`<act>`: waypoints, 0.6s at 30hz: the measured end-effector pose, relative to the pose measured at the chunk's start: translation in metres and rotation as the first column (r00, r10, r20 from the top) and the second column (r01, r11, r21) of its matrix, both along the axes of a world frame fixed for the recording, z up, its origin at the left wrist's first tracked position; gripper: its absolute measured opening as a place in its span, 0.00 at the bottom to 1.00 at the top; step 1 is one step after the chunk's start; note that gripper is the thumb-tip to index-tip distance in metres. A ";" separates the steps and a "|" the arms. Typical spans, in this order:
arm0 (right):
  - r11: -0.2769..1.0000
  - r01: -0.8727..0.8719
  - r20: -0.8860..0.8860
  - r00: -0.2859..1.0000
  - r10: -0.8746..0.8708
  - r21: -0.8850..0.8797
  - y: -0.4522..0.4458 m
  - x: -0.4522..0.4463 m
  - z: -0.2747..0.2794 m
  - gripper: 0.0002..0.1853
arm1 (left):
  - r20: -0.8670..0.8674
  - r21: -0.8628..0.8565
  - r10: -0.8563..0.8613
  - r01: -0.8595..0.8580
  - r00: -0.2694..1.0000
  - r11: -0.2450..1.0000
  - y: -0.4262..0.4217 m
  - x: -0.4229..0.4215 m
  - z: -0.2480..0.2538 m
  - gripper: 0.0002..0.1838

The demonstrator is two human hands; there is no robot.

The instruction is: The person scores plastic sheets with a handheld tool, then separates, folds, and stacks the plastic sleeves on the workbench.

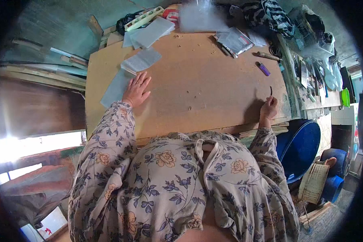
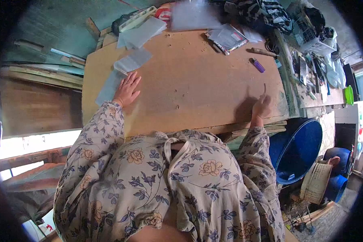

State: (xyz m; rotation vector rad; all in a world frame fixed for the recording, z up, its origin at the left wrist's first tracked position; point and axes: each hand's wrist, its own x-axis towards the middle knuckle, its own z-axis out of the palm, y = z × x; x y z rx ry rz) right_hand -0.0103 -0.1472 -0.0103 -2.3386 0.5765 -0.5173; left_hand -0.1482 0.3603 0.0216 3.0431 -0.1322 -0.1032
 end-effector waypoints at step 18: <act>0.997 0.029 0.132 0.991 -0.018 -0.075 0.003 -0.005 -0.011 0.06 | -0.131 -0.126 -0.290 0.274 0.948 0.953 -0.171 0.116 0.004 0.34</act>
